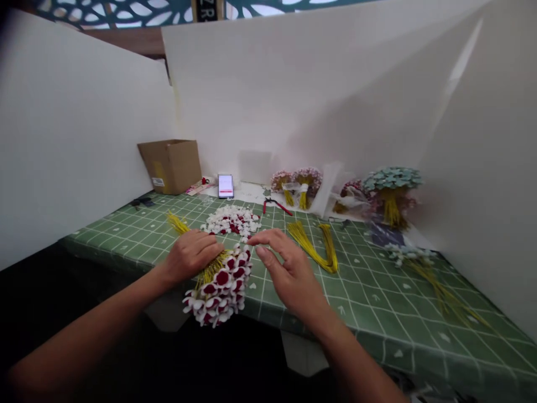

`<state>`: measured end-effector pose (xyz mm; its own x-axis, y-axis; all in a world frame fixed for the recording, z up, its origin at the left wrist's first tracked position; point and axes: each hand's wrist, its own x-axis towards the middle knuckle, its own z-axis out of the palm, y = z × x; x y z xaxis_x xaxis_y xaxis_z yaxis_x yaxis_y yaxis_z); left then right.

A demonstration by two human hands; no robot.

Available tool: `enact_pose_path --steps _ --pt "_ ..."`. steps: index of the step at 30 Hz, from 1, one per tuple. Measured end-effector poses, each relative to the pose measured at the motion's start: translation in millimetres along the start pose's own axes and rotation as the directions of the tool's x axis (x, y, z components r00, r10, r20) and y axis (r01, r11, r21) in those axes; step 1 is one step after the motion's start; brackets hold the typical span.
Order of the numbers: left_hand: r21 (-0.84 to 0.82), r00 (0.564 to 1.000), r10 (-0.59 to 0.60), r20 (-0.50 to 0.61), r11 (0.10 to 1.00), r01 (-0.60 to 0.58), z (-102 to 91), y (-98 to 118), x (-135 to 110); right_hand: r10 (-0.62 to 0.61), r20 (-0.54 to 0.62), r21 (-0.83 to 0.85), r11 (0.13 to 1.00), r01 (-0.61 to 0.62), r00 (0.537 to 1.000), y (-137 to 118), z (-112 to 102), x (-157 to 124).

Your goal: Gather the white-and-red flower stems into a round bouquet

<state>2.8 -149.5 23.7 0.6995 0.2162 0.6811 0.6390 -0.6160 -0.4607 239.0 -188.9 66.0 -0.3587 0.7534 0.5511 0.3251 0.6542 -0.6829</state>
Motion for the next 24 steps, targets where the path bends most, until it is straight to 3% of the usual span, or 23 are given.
enact_pose_path --steps 5,9,13,19,21,24 --pt "-0.062 0.997 0.049 -0.066 0.997 -0.053 -0.7 1 -3 -0.025 0.022 0.002 1.0 0.025 0.999 2 1 0" --pt "-0.115 0.989 0.099 -0.112 0.987 -0.112 1.1 2 -7 -0.004 0.167 0.066 0.998 -0.008 0.986 8 0 2" --pt "-0.13 0.979 0.143 -0.142 0.978 -0.162 1.6 3 -9 0.022 0.361 0.187 0.978 -0.095 0.932 13 -5 5" --pt "-0.247 0.977 0.097 -0.192 0.958 -0.144 2.5 6 -9 0.035 0.445 0.286 0.941 -0.179 0.895 14 2 5" --pt "-0.345 0.981 0.041 -0.188 0.933 -0.105 5.6 9 -10 0.087 0.417 0.389 0.883 -0.263 0.905 14 11 3" --pt "-0.494 0.991 -0.078 -0.107 0.87 0.015 11.7 14 -10 0.231 0.385 0.599 0.674 -0.433 0.893 15 28 -2"
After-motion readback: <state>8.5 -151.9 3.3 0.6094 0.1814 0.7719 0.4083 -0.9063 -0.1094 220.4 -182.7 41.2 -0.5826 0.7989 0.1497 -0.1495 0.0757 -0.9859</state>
